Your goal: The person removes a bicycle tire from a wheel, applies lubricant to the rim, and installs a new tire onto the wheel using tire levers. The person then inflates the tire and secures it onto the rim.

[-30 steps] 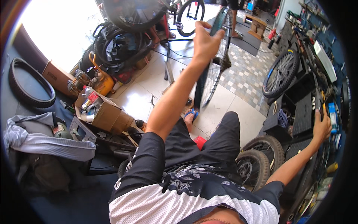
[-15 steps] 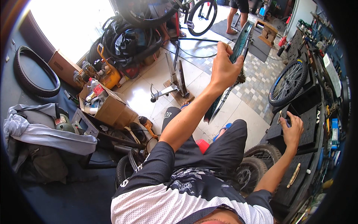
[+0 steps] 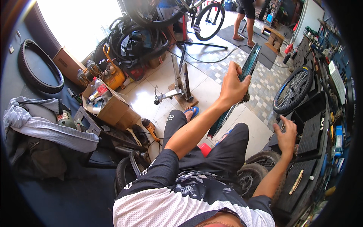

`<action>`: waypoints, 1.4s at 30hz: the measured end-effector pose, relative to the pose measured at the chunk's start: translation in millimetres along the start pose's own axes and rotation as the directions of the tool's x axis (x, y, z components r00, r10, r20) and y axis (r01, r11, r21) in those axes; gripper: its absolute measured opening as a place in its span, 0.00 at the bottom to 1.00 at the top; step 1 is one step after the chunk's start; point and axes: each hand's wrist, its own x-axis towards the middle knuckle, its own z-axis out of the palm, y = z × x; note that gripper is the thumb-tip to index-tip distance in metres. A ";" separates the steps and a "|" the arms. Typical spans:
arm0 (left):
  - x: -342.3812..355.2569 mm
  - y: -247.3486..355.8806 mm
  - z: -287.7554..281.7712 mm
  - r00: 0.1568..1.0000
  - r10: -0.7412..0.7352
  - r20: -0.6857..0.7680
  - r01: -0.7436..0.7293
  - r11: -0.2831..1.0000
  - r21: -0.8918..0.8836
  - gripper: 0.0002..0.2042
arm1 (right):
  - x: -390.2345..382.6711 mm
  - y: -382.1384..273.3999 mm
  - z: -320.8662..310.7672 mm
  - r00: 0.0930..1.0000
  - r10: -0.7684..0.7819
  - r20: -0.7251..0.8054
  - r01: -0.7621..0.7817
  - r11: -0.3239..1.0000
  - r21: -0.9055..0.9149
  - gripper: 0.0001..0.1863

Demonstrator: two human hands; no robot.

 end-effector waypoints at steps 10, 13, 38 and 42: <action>-10.8 3.9 32.3 0.999 -0.010 0.038 0.010 1.000 0.016 0.21 | -21.9 -144.5 122.4 0.974 -0.162 0.157 -0.037 0.572 0.820 0.51; -11.3 15.2 37.5 0.995 -0.052 0.088 0.051 0.999 0.015 0.22 | -15.3 -166.7 134.2 0.995 -0.025 0.097 -0.082 0.362 0.929 0.35; 335.0 -383.7 -178.5 0.838 -0.546 -0.003 0.013 0.015 1.000 0.30 | 266.2 -70.2 295.9 0.626 0.111 0.772 -0.666 -0.438 0.604 0.22; 352.4 -409.2 -200.6 0.666 -0.746 -0.015 -0.195 -0.193 0.962 0.32 | 289.9 -42.5 284.8 0.611 0.126 0.782 -0.729 -0.294 0.618 0.26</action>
